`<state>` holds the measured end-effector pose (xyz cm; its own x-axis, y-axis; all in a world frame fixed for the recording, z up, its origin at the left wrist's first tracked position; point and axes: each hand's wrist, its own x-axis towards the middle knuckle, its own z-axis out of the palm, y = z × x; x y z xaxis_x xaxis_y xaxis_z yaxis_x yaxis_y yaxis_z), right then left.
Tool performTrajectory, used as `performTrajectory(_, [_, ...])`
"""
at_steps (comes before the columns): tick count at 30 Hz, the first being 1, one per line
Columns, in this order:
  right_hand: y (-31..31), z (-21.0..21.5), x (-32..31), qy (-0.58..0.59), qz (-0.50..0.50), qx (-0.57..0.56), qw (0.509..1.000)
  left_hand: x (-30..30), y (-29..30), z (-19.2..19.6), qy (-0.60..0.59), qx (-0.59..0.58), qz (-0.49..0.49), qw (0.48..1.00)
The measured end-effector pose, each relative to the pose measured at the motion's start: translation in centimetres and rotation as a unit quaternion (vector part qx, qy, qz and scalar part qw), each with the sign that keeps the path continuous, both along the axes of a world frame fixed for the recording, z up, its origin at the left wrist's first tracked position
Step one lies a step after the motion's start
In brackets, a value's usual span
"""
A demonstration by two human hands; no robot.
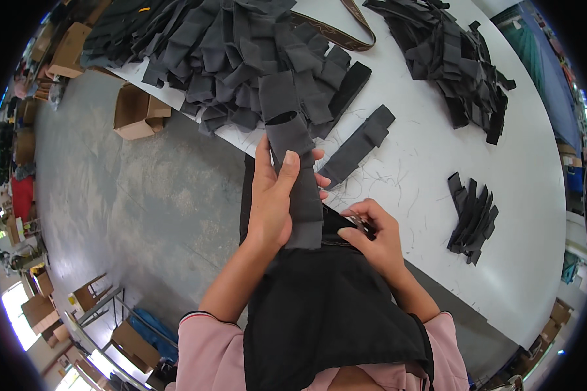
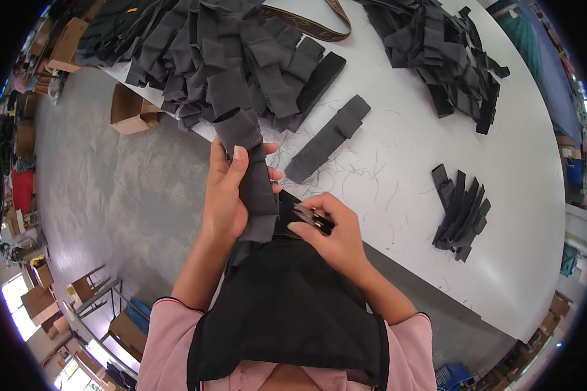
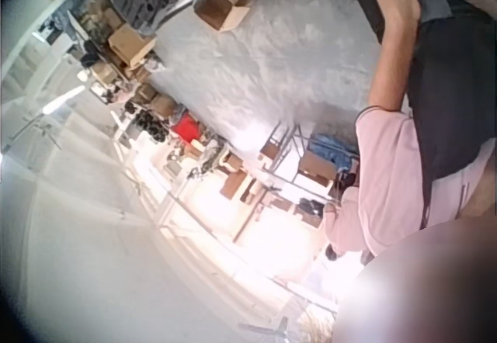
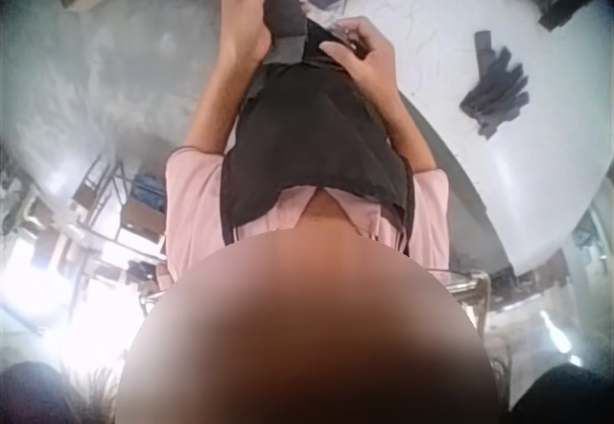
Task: The recorder uses a small pair of thread snips to trim excess threads and inspect fabric straps at a production table.
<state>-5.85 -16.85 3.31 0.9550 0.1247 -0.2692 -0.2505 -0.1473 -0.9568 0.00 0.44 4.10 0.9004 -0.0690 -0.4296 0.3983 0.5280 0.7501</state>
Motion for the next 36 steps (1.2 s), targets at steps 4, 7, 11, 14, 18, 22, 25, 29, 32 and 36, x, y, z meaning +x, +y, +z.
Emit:
performTrajectory(4, [2.1,-1.0,1.3,-0.060,0.025,-0.003,0.998,-0.3,-0.6,0.2,-0.021,0.025,0.003,0.999])
performTrajectory(7, [2.3,-1.4,1.4,-0.192,0.016,-0.106,0.976,-0.6,-0.6,0.0,-0.065,0.102,-0.004,0.993])
performTrajectory(11, [1.9,-1.0,2.2,0.070,-0.007,0.231,0.970,-1.1,-0.8,-0.7,-0.089,0.150,-0.011,0.985])
performTrajectory(14, [1.3,-0.6,2.1,0.215,-0.048,0.485,0.846,-1.1,-0.8,-0.8,-0.091,0.146,-0.012,0.985])
performTrajectory(18, [1.1,0.2,1.6,0.160,-0.122,0.266,0.943,-0.6,-0.4,-1.1,-0.052,0.058,-0.008,0.997])
performTrajectory(22, [0.7,-0.2,0.0,-0.093,-0.067,-0.051,0.992,-0.4,0.1,-1.5,0.002,-0.022,-0.005,1.000])
performTrajectory(25, [0.4,-0.6,-0.3,-0.276,0.002,-0.209,0.938,-0.5,0.2,-1.5,0.007,-0.029,-0.002,1.000])
performTrajectory(29, [0.2,0.2,-0.2,-0.336,0.036,-0.300,0.892,-0.6,0.2,-1.2,0.008,-0.032,-0.005,0.999])
performTrajectory(32, [0.3,0.7,0.1,-0.357,0.054,-0.332,0.872,-0.7,0.2,-0.7,0.007,-0.012,-0.009,1.000])
performTrajectory(36, [0.0,0.9,0.0,-0.387,0.056,-0.331,0.858,-0.8,0.2,-0.4,0.004,-0.002,-0.007,1.000])
